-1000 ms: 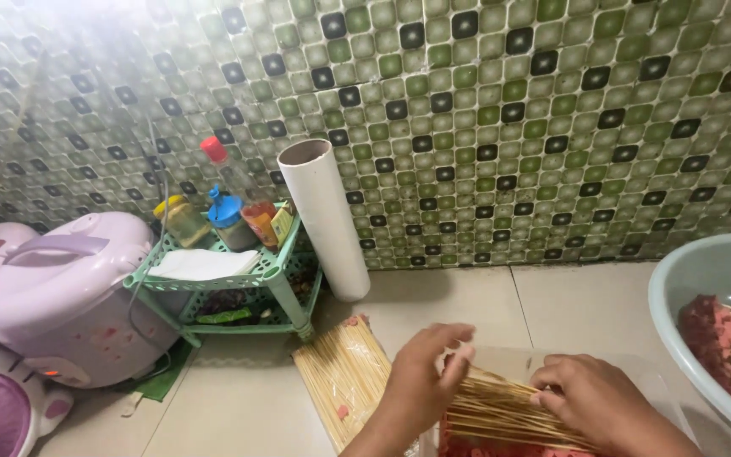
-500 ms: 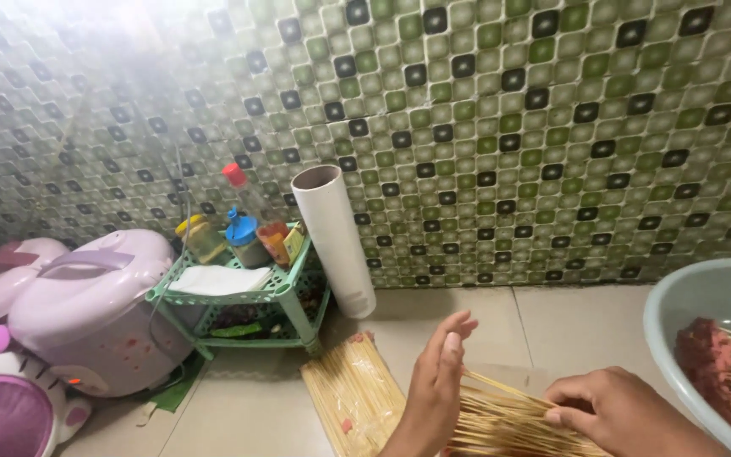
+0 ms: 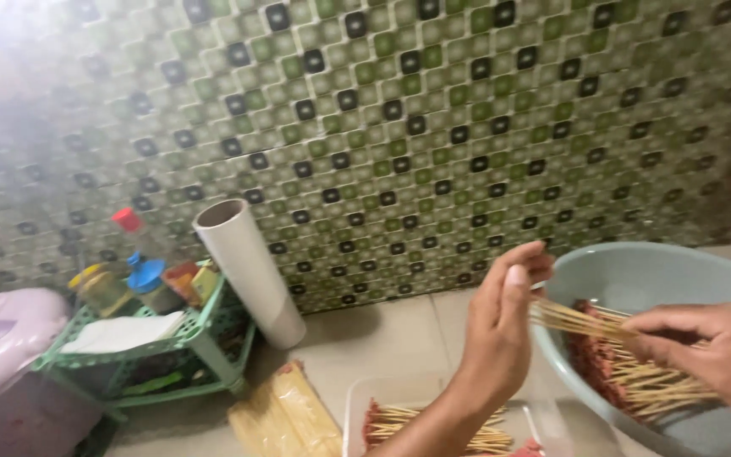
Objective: The person is skewering small, diced pieces of pink food onto wooden skewers at a fast and efficient pace.
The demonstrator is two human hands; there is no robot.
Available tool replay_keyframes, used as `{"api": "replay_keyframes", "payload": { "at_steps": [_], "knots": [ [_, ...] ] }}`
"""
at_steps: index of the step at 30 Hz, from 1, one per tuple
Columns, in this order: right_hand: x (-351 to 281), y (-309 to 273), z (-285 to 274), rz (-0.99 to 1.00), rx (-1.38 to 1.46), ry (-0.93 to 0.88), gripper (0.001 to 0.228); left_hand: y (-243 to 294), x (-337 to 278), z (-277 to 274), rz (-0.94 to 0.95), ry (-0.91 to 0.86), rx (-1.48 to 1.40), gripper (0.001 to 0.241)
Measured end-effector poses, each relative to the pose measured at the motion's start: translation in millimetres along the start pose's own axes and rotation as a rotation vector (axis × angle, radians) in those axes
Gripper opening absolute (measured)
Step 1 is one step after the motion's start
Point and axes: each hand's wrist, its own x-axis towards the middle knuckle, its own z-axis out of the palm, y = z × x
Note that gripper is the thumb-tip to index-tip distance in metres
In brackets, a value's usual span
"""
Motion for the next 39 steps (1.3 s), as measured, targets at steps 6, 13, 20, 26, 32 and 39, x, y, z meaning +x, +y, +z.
{"api": "replay_keyframes", "payload": {
  "at_steps": [6, 13, 20, 26, 32, 39],
  "knots": [
    [31.0, 82.2, -67.6, 0.042, 0.057, 0.002, 0.026, -40.1, 19.4, 67.0, -0.021, -0.120, -0.037, 0.045],
    [83.4, 120.9, -104.2, 0.066, -0.218, -0.348, 0.027, -72.1, 29.4, 60.4, -0.079, -0.315, 0.423, 0.079],
    [124.7, 138.9, -91.2, 0.141, -0.297, -0.811, 0.036, -112.7, 18.3, 54.7, 0.064, -0.672, 0.999, 0.025],
    [137.3, 140.9, -77.6, 0.195, -0.399, -0.910, 0.019, -134.9, 23.2, 56.3, -0.039, -0.841, 1.144, 0.029],
    [137.3, 151.7, -71.9, 0.174, -0.381, -0.935, 0.021, -173.9, 16.4, 55.5, 0.028, -0.843, 1.238, 0.030],
    [124.8, 132.0, -61.1, 0.235, -0.582, -0.840, 0.012, -183.8, 14.6, 59.3, 0.032, -0.807, 1.321, 0.031]
  ]
}}
